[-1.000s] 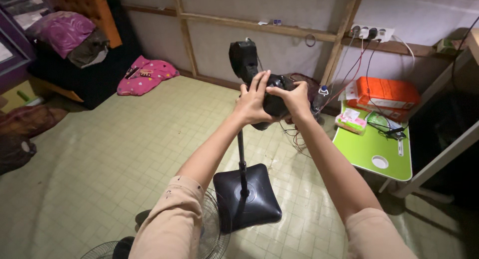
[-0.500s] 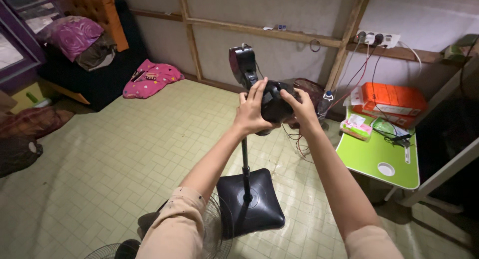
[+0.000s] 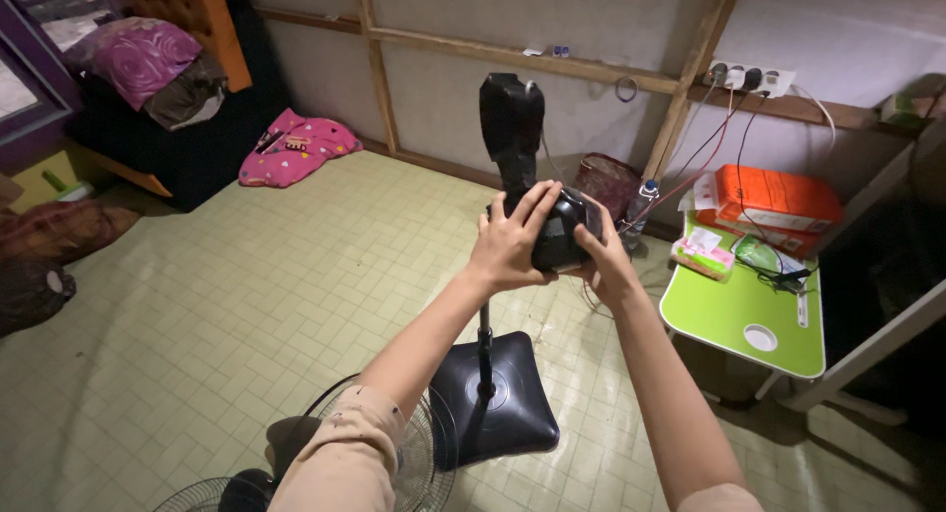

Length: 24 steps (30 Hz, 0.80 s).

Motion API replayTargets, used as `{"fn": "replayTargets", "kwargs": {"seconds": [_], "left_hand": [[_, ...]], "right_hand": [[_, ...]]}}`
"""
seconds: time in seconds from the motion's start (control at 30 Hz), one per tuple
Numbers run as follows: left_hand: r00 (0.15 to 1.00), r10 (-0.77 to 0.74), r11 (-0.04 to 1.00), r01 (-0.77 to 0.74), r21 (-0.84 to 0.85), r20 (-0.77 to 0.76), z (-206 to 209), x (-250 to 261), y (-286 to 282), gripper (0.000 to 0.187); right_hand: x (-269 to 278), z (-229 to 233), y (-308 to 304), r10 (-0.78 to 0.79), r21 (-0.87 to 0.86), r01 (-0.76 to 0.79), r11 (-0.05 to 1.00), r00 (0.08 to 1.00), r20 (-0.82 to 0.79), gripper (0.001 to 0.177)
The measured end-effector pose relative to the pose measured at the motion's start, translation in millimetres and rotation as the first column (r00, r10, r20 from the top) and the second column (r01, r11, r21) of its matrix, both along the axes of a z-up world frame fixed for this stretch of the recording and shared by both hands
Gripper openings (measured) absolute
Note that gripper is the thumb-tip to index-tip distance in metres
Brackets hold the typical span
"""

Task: The person assembles a standing fan by attaching the motor housing to the stand pole and securing it to the base. They handle the fan base, pole, and motor housing, aligning and tightening the components.

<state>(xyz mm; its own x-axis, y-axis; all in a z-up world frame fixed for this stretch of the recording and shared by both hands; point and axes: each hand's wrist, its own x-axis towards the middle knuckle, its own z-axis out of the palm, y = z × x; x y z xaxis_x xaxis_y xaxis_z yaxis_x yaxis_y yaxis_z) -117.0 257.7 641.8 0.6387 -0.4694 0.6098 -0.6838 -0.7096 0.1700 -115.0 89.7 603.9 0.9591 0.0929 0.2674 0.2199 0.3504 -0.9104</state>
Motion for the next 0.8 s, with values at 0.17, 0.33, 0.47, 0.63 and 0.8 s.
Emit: {"fn": "replayTargets", "kwargs": {"seconds": [0.17, 0.33, 0.47, 0.63, 0.8], "left_hand": [[0.997, -0.052, 0.996, 0.048, 0.076, 0.051, 2.4, -9.3, 0.0, 0.114], [0.966, -0.258, 0.966, 0.258, 0.035, -0.005, 11.2, -9.0, 7.1, 0.109], [0.815, -0.559, 0.829, 0.551, -0.093, -0.149, 26.0, -3.6, 32.2, 0.108], [0.806, -0.577, 0.810, 0.585, 0.030, -0.130, 29.7, -24.8, 38.8, 0.113], [0.860, -0.455, 0.891, 0.433, 0.140, 0.231, 18.9, -42.9, 35.9, 0.107]], "right_hand": [[1.2, -17.9, -6.3, 0.000, 0.154, 0.004, 0.988, 1.000, -0.022, 0.057], [-3.9, -23.3, -20.2, 0.076, 0.368, -0.008, 0.930, 0.983, -0.170, 0.050], [-10.4, -24.8, -34.8, 0.041, 0.357, 0.072, 0.931, 0.953, -0.299, 0.043], [-22.6, -10.5, -37.0, 0.106, 0.354, 0.027, 0.935, 0.930, -0.351, 0.045], [-29.7, 14.4, -26.1, 0.065, 0.192, 0.018, 0.981, 0.907, -0.417, 0.053]]}}
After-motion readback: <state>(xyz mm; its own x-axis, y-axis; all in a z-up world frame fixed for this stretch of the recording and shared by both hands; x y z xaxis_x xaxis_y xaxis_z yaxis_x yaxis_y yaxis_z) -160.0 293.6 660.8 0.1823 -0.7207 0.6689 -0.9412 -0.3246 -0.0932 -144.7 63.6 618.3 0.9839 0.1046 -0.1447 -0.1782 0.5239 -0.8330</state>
